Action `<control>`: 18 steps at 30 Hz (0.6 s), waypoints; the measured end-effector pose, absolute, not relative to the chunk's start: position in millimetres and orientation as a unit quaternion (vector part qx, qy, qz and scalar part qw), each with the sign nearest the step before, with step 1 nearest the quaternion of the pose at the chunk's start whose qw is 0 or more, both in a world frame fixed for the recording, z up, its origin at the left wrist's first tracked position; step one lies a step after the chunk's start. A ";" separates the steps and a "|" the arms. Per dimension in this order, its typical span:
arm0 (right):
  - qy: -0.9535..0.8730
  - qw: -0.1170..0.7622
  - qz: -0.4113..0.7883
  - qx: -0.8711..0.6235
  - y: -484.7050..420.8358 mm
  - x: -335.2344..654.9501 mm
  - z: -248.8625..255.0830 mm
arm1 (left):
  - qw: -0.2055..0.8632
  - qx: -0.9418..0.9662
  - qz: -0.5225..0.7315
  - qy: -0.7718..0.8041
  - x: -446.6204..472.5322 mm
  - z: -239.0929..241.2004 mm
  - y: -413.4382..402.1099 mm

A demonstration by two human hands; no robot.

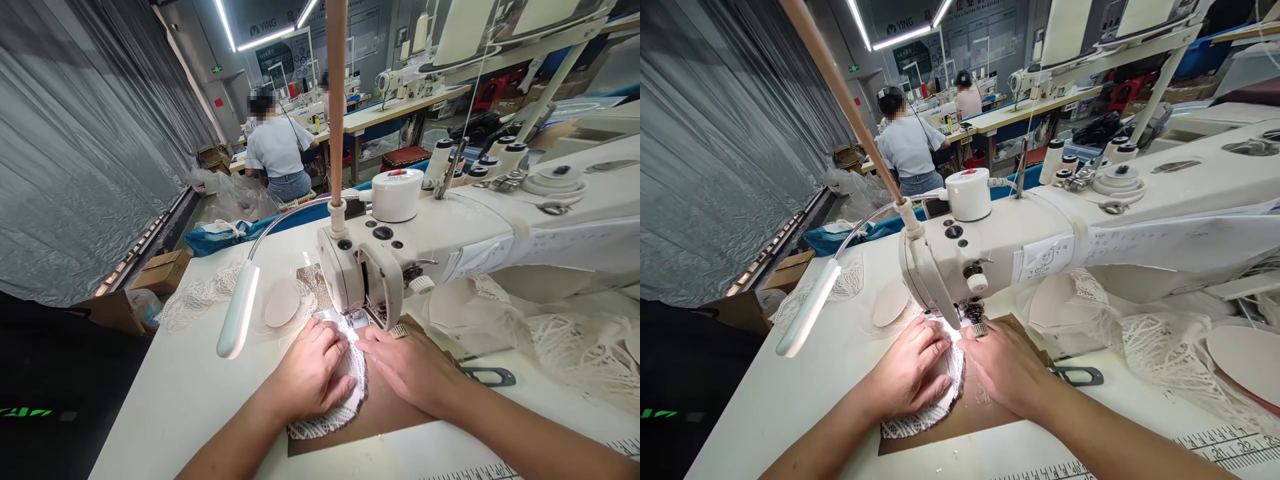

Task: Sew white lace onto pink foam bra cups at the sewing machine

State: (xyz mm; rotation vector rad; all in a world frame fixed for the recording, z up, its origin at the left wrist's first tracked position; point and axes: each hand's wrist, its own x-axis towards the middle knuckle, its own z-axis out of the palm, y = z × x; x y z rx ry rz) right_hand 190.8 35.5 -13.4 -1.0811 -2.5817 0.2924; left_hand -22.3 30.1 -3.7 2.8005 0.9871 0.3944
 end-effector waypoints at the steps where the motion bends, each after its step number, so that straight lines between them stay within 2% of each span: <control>1: -0.905 0.160 0.105 -0.381 35.6 190.6 -12.9 | 0.073 0.932 0.138 0.327 -23.3 -4.5 31.0; 9: -0.892 0.139 0.112 -0.416 37.0 187.2 -8.2 | 0.062 0.923 0.144 0.352 -28.3 -4.7 41.0; 18: -0.862 0.173 0.092 -0.468 38.3 184.2 -9.8 | 0.058 0.943 0.122 0.303 -21.9 -5.0 37.5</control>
